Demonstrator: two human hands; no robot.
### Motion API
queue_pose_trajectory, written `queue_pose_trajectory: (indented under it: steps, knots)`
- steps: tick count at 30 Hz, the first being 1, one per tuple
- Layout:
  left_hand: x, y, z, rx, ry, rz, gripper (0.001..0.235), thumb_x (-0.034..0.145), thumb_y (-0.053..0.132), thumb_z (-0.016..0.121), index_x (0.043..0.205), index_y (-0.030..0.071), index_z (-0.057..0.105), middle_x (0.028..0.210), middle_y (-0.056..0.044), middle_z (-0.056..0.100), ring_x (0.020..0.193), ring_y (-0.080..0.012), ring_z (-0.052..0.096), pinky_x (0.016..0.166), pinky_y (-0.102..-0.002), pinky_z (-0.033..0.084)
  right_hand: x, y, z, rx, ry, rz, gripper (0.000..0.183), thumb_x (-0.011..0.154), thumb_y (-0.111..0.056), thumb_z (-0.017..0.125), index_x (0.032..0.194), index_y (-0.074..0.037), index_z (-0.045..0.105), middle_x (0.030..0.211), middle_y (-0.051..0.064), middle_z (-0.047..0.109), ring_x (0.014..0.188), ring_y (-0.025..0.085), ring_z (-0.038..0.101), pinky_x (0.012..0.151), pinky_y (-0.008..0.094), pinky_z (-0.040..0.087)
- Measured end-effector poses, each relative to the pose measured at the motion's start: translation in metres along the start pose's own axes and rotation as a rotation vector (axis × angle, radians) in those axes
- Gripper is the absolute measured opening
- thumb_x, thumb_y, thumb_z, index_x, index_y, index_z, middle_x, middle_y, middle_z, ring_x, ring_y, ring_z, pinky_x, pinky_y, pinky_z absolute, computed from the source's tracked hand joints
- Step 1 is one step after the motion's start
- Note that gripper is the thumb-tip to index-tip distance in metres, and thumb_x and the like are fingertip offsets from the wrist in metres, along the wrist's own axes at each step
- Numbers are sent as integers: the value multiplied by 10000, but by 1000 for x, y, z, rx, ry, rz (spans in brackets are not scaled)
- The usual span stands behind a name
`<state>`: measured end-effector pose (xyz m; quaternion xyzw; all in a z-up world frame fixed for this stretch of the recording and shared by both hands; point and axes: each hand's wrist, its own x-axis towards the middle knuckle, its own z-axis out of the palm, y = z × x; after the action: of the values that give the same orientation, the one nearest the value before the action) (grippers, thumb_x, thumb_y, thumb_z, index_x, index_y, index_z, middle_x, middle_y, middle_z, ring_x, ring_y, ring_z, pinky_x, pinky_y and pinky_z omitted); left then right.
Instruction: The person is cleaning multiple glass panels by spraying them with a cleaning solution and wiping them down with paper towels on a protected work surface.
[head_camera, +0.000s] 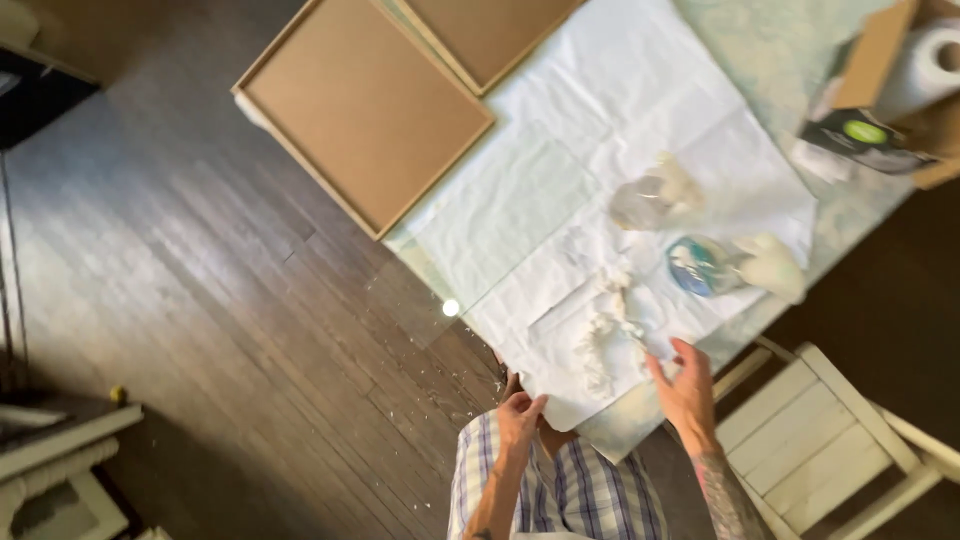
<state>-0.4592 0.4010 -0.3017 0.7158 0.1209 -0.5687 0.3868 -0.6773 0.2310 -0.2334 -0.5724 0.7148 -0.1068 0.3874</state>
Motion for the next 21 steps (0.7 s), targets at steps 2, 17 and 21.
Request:
queue_pose_trajectory:
  steps: [2,17,21]
  knots:
    - [-4,1,-3,43,-4,-2,240,864,146,820,1046,10,742,1035,-125,798,916,-229,763,823,-323,665,-6,-19,-5,168,7,201,509,915,-281,748,1355,-70,601,1291,135,603,1100,240,625,889,378,551]
    - [-15,57,-44,-134,-173,-67,470,810,135,858,1247,129,686,998,-56,748,747,-119,653,698,-227,586,24,43,27,590,220,702,225,890,-188,848,1017,-79,698,787,2,622,669,72,580,761,261,635]
    - [100,17,-102,-467,68,50,651,900,233,830,1466,78,547,1294,-187,670,1097,-296,685,961,-445,548,28,77,37,558,179,586,377,937,-235,834,1175,-2,658,816,81,533,809,149,607,842,331,629]
